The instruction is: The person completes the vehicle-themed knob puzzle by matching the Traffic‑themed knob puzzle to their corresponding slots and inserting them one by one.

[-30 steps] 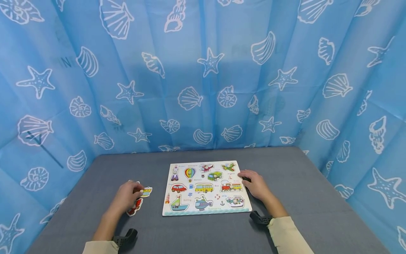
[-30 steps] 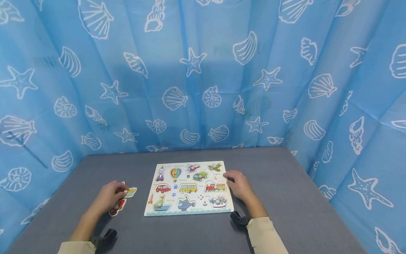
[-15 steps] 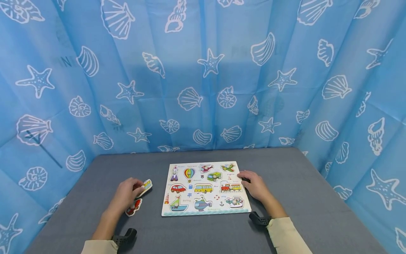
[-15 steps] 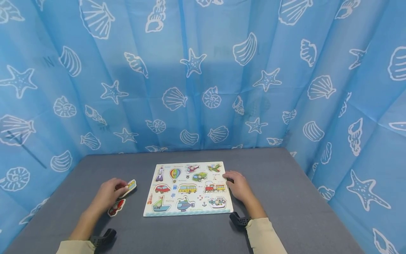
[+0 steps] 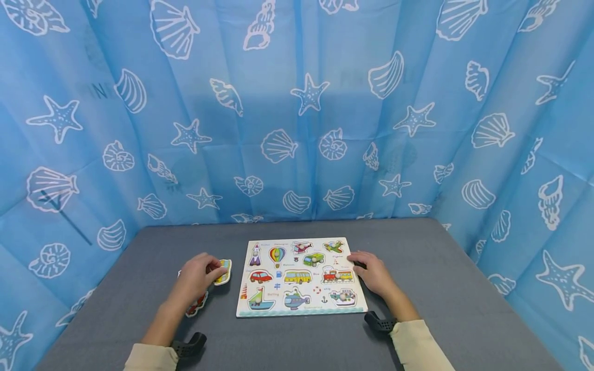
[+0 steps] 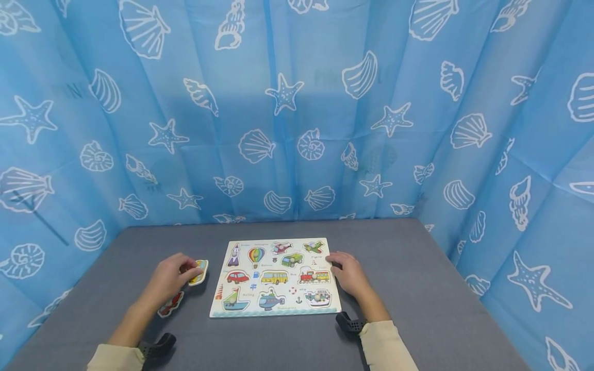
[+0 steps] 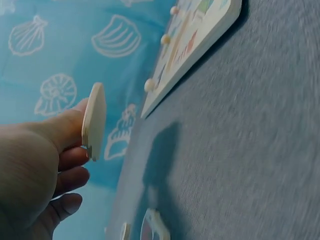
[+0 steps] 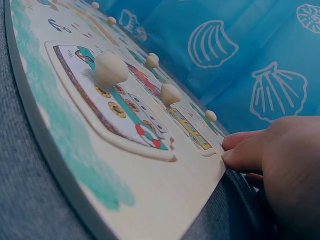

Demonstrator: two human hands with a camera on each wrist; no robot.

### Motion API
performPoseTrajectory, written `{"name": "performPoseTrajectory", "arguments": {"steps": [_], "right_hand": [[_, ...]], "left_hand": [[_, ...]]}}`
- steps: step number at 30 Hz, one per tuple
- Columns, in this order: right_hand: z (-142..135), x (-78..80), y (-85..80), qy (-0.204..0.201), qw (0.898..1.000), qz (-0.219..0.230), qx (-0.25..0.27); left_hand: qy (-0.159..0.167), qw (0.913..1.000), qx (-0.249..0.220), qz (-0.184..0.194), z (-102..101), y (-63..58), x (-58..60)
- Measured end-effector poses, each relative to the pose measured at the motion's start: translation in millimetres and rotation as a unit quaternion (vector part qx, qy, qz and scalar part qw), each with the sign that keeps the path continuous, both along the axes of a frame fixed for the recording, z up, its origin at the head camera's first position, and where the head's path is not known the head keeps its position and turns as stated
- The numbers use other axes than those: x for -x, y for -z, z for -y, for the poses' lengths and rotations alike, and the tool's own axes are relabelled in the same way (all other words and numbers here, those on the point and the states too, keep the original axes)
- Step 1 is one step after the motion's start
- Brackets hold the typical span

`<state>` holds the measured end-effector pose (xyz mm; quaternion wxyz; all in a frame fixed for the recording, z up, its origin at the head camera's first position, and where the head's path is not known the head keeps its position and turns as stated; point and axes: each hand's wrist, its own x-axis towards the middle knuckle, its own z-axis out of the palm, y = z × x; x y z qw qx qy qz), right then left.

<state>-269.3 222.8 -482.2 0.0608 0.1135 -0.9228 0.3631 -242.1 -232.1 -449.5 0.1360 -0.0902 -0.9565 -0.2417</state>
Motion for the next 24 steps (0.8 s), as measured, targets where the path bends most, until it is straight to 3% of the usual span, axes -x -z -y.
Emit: {"name": "performPoseTrajectory", "arguments": {"steps": [17,24], "right_hand": [[1,0.7,1.0,-0.002,1.0,-0.006,-0.007],[1,-1.7,0.7,-0.005,1.0,-0.008,0.004]], "left_hand": [[0.073,0.9972,0.014,0.004,-60,1.1,-1.6],[0.105,0.993,0.034,-0.041,-83,3.4,0.4]]}}
